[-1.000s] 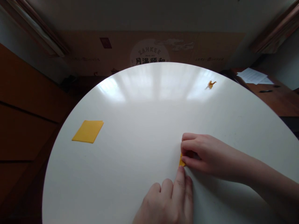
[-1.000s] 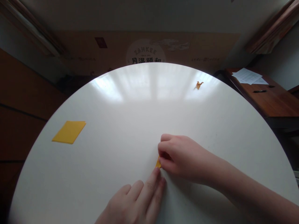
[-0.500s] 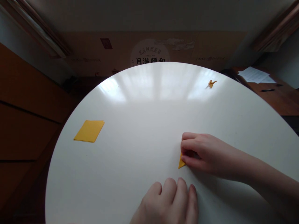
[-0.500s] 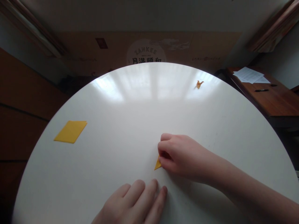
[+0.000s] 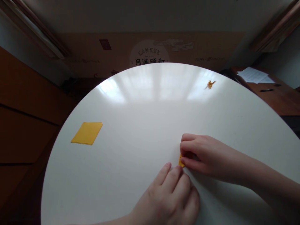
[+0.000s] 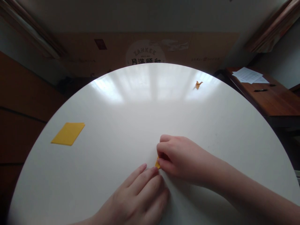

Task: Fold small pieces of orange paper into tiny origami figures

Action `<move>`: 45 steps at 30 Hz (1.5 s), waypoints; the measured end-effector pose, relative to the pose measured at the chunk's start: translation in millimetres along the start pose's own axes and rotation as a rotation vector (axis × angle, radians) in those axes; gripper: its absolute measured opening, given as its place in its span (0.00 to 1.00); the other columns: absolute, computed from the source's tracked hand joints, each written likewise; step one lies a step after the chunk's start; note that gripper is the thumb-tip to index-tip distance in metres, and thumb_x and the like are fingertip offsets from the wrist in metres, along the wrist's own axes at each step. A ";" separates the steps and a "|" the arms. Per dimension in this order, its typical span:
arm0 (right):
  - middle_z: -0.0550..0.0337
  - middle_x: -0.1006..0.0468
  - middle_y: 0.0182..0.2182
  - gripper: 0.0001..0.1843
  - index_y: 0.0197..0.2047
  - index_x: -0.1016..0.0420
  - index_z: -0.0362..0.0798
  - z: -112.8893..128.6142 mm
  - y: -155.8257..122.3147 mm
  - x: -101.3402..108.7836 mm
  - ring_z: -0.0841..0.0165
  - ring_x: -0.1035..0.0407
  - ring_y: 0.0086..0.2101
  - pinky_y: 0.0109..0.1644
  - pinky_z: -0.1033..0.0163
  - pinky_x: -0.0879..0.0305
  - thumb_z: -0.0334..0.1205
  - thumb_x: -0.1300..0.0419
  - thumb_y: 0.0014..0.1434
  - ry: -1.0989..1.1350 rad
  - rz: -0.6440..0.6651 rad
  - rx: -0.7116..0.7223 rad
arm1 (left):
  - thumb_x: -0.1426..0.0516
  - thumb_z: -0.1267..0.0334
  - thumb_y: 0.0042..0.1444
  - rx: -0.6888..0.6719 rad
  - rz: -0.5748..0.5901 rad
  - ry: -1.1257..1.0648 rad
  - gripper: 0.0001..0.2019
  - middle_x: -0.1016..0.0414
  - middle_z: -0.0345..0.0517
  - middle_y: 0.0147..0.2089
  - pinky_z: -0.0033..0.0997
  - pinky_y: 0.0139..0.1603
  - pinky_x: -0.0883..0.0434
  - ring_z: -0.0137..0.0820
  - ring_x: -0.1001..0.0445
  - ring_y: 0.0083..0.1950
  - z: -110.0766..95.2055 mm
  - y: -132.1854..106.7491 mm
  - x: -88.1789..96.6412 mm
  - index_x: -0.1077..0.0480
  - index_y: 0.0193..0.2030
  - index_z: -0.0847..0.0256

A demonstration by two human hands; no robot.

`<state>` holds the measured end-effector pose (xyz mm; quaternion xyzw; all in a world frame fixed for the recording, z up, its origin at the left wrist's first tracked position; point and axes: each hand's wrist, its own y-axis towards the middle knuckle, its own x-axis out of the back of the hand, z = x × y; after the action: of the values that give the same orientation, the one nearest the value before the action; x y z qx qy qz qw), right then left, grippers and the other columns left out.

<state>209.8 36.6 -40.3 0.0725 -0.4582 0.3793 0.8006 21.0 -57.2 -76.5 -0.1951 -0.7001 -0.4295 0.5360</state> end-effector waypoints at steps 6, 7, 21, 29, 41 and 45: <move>0.64 0.26 0.32 0.05 0.31 0.29 0.49 -2.6 1.2 1.1 0.72 0.33 0.29 0.31 0.67 0.41 0.32 0.40 0.58 0.048 -0.008 0.012 | 0.49 0.63 0.64 0.010 0.066 -0.075 0.13 0.24 0.59 0.54 0.45 0.60 0.28 0.43 0.23 0.52 6.1 0.1 4.4 0.27 0.47 0.65; 0.64 0.26 0.32 0.05 0.31 0.29 0.49 -3.3 1.1 1.2 0.72 0.33 0.29 0.31 0.68 0.41 0.32 0.40 0.59 0.048 -0.011 0.019 | 0.49 0.61 0.64 0.008 0.088 -0.095 0.13 0.24 0.60 0.55 0.45 0.61 0.29 0.43 0.24 0.52 7.3 0.2 5.6 0.27 0.48 0.65; 0.61 0.24 0.34 0.05 0.33 0.23 0.48 -10.7 1.6 -1.1 0.71 0.31 0.30 0.33 0.68 0.38 0.32 0.38 0.61 0.098 -0.008 0.101 | 0.48 0.65 0.63 0.009 0.196 -0.142 0.10 0.25 0.64 0.55 0.47 0.59 0.30 0.45 0.25 0.52 7.6 1.8 8.2 0.29 0.46 0.66; 0.60 0.23 0.36 0.07 0.37 0.19 0.50 -13.1 -1.2 0.0 0.70 0.28 0.32 0.36 0.68 0.35 0.31 0.38 0.61 0.128 -0.011 0.141 | 0.49 0.61 0.64 0.005 0.230 -0.126 0.12 0.25 0.63 0.55 0.48 0.60 0.31 0.46 0.26 0.53 7.0 1.6 6.7 0.29 0.47 0.66; 0.58 0.21 0.40 0.10 0.42 0.18 0.52 -13.4 -8.4 6.5 0.68 0.26 0.37 0.41 0.66 0.33 0.30 0.40 0.63 0.060 0.014 0.182 | 0.45 0.62 0.62 0.038 0.217 -0.148 0.10 0.26 0.62 0.55 0.47 0.60 0.32 0.45 0.27 0.52 4.5 2.6 10.6 0.29 0.46 0.65; 0.59 0.21 0.39 0.10 0.43 0.18 0.55 -16.0 -11.9 9.2 0.67 0.25 0.37 0.42 0.66 0.34 0.32 0.39 0.62 -0.016 -0.015 0.169 | 0.45 0.63 0.61 0.043 0.207 -0.137 0.10 0.26 0.62 0.55 0.47 0.60 0.32 0.44 0.27 0.52 3.6 2.8 11.1 0.30 0.46 0.65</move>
<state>231.4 40.6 -39.5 0.1464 -0.4305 0.4098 0.7908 17.1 -54.8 -65.4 -0.2835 -0.7203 -0.3424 0.5324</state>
